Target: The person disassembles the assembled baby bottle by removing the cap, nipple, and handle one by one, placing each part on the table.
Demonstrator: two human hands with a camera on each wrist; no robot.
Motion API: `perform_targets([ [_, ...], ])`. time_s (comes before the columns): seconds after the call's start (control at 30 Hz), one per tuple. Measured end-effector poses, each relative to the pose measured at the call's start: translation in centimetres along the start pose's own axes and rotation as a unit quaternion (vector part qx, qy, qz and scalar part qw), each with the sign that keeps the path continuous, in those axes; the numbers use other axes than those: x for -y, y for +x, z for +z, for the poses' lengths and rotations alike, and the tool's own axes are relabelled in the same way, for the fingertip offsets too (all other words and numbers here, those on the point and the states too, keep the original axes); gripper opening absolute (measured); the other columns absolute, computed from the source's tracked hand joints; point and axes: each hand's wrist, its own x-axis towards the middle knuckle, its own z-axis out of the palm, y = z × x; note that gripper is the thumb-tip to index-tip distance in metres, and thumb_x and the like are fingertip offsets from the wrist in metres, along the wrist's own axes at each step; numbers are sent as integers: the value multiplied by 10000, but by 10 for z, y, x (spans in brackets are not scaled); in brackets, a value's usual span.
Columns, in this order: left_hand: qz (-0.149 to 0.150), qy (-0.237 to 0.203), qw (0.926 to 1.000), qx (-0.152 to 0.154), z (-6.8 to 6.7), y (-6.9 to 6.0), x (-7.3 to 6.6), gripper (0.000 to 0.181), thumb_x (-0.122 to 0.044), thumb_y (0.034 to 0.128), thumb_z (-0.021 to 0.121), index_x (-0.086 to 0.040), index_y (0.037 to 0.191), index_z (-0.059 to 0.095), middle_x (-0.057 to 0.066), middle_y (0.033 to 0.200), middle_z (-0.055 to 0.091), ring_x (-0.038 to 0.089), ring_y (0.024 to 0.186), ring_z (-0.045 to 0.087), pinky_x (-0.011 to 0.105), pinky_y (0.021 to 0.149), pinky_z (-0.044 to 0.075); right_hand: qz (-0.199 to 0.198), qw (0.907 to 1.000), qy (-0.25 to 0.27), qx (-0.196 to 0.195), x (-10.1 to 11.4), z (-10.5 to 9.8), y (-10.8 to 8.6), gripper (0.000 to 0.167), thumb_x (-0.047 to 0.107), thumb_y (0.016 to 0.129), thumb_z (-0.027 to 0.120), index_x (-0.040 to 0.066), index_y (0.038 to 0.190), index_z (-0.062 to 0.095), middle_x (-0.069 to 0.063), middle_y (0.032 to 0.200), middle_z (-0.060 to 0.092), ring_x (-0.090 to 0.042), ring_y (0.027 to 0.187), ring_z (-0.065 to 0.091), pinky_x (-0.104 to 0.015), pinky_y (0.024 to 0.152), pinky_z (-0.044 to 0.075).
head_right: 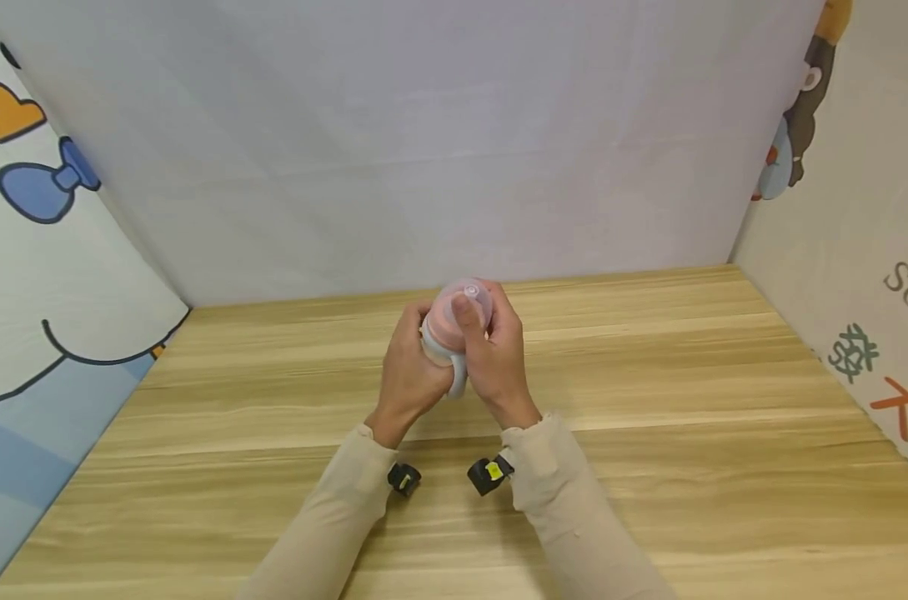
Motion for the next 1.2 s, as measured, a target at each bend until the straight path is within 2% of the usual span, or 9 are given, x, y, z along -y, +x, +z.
perform_targets([
  [0.13,-69,-385,9978,529,-1,1,0,609,-48,666,728,-50,1259,590,134,1049,688,253,851,631,368,716,528,47,9998,198,15,1,0,0,589,558,951,598,2,1146,613,18,1057,707,-122,988,653,-252,910,514],
  [0.23,17,-553,9958,725,-1,0,0,610,-16,667,739,-35,1260,596,149,1043,691,256,857,630,351,729,521,73,9992,382,-63,2,0,-1,529,575,938,609,81,1124,643,5,1033,712,-135,980,657,-266,909,510],
  [0.33,95,-448,9963,723,0,0,-3,588,-44,670,775,-37,1233,609,140,1025,699,251,850,632,343,724,519,-2,9989,445,-171,2,-1,-1,467,596,929,607,169,1105,673,56,964,713,-135,928,657,-271,876,511],
  [0.4,127,-351,9968,712,1,-1,-5,573,-70,677,790,-39,1219,609,131,998,709,240,815,639,324,692,520,-60,9988,424,-231,1,-1,0,468,615,923,601,186,1094,680,60,929,715,-127,890,655,-267,847,513],
  [0.6,135,-357,9968,706,2,-3,-8,563,-35,690,746,-23,1228,579,141,974,720,234,765,655,277,643,520,-161,9981,470,-356,2,1,1,675,644,913,587,-13,1058,637,65,878,711,-114,854,670,-260,824,530],
  [0.67,143,-449,9964,711,2,-3,-8,571,-16,687,740,-15,1233,574,147,982,716,236,770,652,274,646,520,-180,9980,443,-423,3,2,1,710,655,913,573,-39,1053,629,68,874,712,-108,854,679,-256,822,540],
  [0.9,142,-557,9957,727,3,-5,-10,568,-15,678,720,0,1224,562,154,961,701,218,735,627,244,597,502,-208,9971,208,-701,5,4,3,550,626,957,532,91,949,660,81,846,697,-116,844,668,-263,826,528],
  [1.07,-32,-610,9949,806,5,-6,-12,553,-40,693,735,5,1217,564,163,931,702,210,707,624,225,569,492,88,9968,-11,-795,7,2,3,480,520,1013,500,76,916,654,110,832,688,-104,836,650,-253,831,510],
  [1.2,-203,-672,9935,892,3,-6,-16,557,-40,698,738,-1,1227,567,160,960,710,213,736,638,239,599,516,319,9961,31,-820,9,1,4,390,454,1022,497,122,899,660,111,825,686,-96,820,641,-245,809,508],
])
